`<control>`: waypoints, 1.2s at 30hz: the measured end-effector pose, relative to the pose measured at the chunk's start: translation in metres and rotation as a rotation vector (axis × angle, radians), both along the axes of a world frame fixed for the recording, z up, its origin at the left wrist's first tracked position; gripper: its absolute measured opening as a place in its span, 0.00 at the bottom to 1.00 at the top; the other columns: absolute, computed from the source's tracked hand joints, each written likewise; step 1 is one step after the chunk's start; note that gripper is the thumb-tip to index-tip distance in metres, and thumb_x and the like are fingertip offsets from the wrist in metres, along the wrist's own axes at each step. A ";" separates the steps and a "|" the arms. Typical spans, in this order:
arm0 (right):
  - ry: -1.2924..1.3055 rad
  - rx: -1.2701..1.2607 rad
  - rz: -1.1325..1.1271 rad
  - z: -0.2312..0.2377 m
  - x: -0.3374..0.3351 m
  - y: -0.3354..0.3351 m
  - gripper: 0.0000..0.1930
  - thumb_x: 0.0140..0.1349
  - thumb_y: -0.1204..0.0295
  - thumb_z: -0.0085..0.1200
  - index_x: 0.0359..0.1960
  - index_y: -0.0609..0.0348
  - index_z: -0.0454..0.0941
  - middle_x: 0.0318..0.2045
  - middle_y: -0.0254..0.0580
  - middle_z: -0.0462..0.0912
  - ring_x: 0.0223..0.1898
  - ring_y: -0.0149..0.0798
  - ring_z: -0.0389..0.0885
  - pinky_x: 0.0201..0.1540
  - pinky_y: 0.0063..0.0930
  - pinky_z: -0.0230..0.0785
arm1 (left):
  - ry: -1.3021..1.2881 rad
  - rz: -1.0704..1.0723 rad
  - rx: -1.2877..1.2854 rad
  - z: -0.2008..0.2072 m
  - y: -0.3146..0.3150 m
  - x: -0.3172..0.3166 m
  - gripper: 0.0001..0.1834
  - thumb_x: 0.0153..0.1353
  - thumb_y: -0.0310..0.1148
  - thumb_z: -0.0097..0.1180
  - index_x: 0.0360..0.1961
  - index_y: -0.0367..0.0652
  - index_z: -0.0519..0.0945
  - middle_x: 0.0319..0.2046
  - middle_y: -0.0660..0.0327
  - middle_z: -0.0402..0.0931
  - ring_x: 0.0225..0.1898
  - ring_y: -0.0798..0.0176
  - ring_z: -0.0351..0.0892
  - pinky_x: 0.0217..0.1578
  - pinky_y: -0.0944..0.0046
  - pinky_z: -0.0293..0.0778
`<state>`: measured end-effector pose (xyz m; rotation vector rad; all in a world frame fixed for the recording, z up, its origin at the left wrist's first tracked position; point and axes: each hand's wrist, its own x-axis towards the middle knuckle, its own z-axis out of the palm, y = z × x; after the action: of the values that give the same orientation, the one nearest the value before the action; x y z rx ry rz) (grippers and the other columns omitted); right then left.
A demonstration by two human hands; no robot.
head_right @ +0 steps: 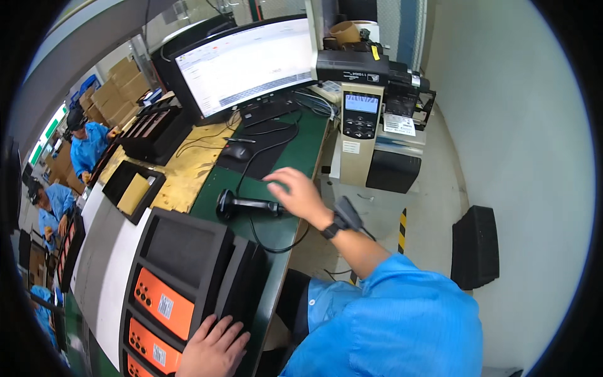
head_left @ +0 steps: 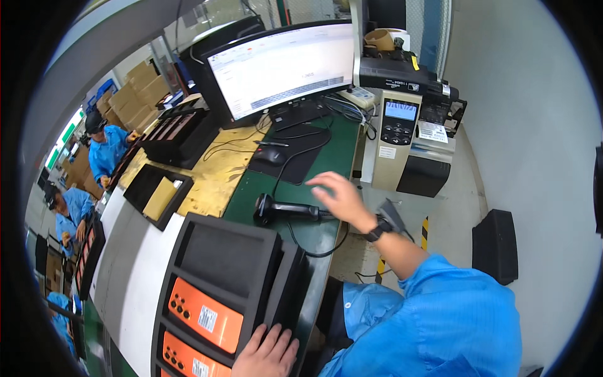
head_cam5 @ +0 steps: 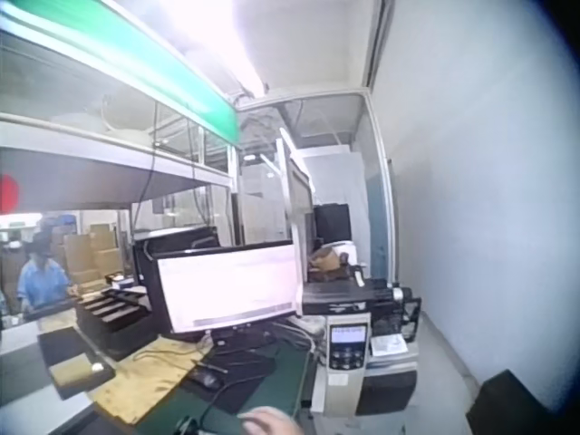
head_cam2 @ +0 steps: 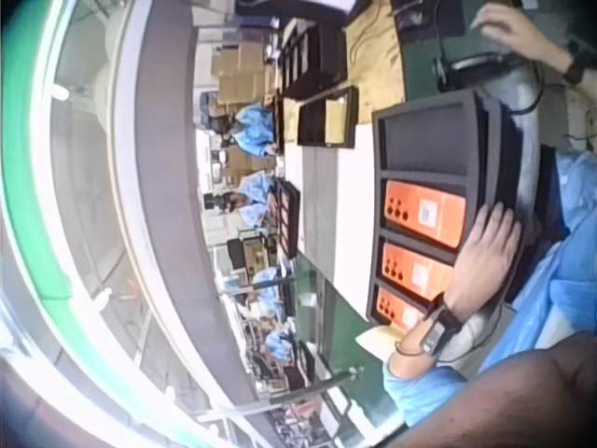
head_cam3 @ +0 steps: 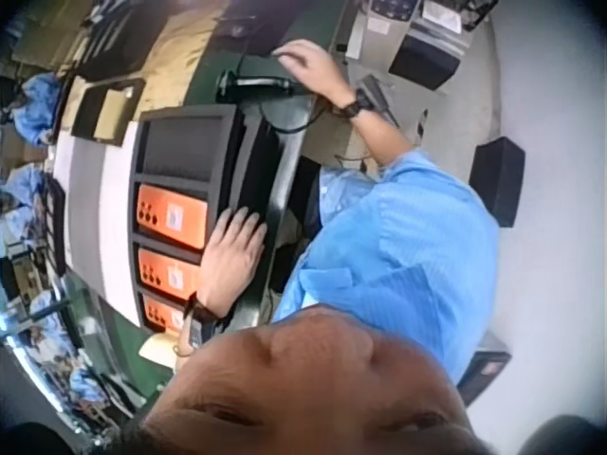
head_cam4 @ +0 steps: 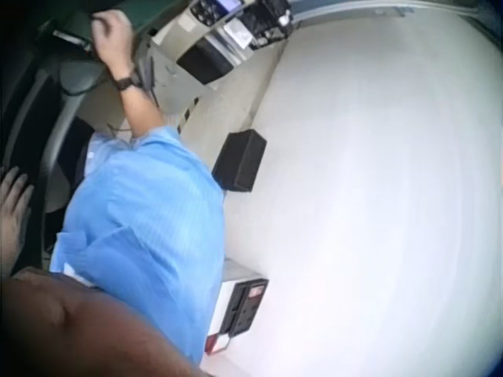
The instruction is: Scanning barcodes on mobile phones using a handheld scanner and applying identification labels to the devices.
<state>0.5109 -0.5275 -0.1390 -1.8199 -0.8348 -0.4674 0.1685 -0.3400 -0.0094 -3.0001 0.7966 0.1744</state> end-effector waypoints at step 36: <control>0.688 0.925 -0.382 -0.066 0.130 -0.399 0.21 0.75 0.60 0.45 0.60 0.62 0.73 0.56 0.46 0.81 0.56 0.42 0.79 0.60 0.34 0.70 | -0.070 -0.052 0.070 -0.004 0.018 -0.018 0.21 0.61 0.34 0.51 0.54 0.38 0.78 0.55 0.54 0.78 0.62 0.53 0.73 0.72 0.55 0.58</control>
<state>0.6408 -0.9265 -0.2053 -1.1095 0.2165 -0.3364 0.1503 -0.3224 -0.0131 -2.8991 0.8429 0.0930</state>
